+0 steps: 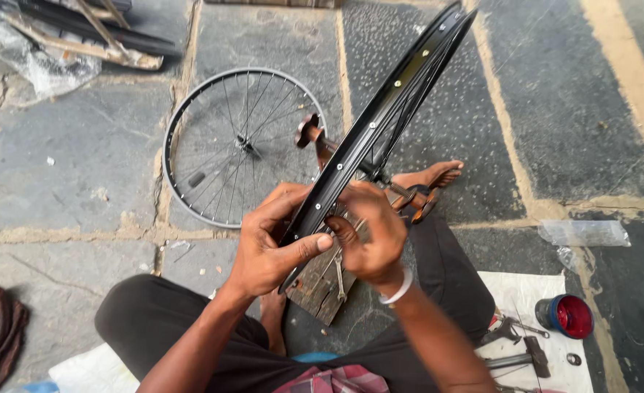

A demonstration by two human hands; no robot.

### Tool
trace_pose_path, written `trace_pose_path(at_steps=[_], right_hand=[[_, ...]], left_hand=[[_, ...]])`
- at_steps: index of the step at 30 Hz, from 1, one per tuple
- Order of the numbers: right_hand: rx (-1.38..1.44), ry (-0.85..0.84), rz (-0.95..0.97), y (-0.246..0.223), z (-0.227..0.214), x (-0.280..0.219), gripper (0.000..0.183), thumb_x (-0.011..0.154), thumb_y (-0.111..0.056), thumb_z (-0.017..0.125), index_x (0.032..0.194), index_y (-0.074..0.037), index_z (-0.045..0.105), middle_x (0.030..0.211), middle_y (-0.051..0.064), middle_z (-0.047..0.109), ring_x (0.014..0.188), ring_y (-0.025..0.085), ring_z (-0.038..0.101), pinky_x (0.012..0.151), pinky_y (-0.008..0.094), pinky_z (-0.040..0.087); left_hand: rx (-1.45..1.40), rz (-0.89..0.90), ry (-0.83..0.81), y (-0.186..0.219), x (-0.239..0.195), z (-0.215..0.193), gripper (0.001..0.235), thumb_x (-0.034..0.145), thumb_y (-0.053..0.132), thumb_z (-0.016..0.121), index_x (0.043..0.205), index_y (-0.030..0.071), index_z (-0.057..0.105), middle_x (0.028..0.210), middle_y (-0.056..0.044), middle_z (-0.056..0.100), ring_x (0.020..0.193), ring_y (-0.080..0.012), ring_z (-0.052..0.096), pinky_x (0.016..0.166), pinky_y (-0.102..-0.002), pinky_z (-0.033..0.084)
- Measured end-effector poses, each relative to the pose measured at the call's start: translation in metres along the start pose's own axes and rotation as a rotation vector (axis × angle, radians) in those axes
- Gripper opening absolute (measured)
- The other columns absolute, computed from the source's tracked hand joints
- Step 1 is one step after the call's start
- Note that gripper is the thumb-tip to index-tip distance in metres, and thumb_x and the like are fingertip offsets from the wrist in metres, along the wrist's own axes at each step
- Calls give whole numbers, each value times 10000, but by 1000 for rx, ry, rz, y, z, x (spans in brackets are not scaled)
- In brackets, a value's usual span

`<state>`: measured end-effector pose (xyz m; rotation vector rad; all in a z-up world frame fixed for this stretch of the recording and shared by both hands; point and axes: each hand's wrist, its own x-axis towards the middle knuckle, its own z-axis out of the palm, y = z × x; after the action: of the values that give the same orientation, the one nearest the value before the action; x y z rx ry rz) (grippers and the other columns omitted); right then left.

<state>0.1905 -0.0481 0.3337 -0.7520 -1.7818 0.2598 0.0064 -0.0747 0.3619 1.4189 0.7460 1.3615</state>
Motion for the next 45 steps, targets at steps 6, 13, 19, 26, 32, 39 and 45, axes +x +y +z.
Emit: trace_pose_path(at_steps=[6, 13, 19, 26, 32, 39, 45], right_hand=[[213, -787, 120, 23, -49, 81, 362, 990, -243, 660, 1262, -4, 651, 1067, 149, 745, 918, 253, 747, 776, 375, 602], [-186, -62, -125, 7, -13, 39, 306, 1060, -189, 687, 1264, 21, 597, 1110, 177, 694, 959, 318, 722, 814, 404, 580], [-149, 257, 32, 15, 19, 33, 377, 1045, -168, 606, 1352, 49, 586, 1199, 159, 653, 1118, 286, 675, 907, 372, 556], [42, 345, 397, 58, 14, -89, 386, 1085, -84, 661, 1421, 71, 553, 1395, 137, 621, 1170, 184, 633, 997, 335, 548], [382, 235, 1070, 86, -3, -277, 242, 947, 7, 757, 1130, 20, 599, 1031, 94, 704, 906, 140, 662, 827, 269, 551], [406, 4, 1430, 130, 22, -346, 171, 941, -183, 720, 944, -13, 720, 834, 23, 693, 700, 82, 624, 659, 246, 529], [244, -144, 1348, 137, 29, -344, 172, 917, -182, 768, 922, -16, 726, 757, -12, 624, 661, 55, 516, 582, 234, 384]], left_hand=[[-81, -194, 144, 1, 4, 8, 419, 789, 78, 874, 1104, -4, 610, 958, -30, 712, 862, -83, 651, 760, -237, 545], [6, -183, 183, 26, 28, 20, 428, 788, 100, 893, 1117, -1, 638, 924, -56, 674, 826, -100, 598, 736, -266, 510], [329, 295, 54, 57, 68, 32, 569, 856, 126, 773, 1334, -4, 494, 1203, -122, 624, 1163, -194, 607, 1035, -346, 472], [-39, 5, 122, -38, -24, 3, 446, 1058, 227, 660, 1388, -10, 475, 1204, -91, 611, 1090, -165, 609, 982, -336, 520], [70, -610, 1016, -162, -128, -62, 331, 1082, 297, 631, 1011, -22, 580, 832, -35, 563, 731, -132, 488, 641, -307, 404], [264, -280, 636, -228, -47, -74, 221, 1021, 224, 692, 1021, 5, 662, 800, -60, 627, 721, -140, 607, 672, -305, 501], [970, -577, -176, -337, -16, -76, 533, 967, 570, 604, 985, 60, 759, 894, -245, 713, 819, -442, 670, 731, -538, 520]])
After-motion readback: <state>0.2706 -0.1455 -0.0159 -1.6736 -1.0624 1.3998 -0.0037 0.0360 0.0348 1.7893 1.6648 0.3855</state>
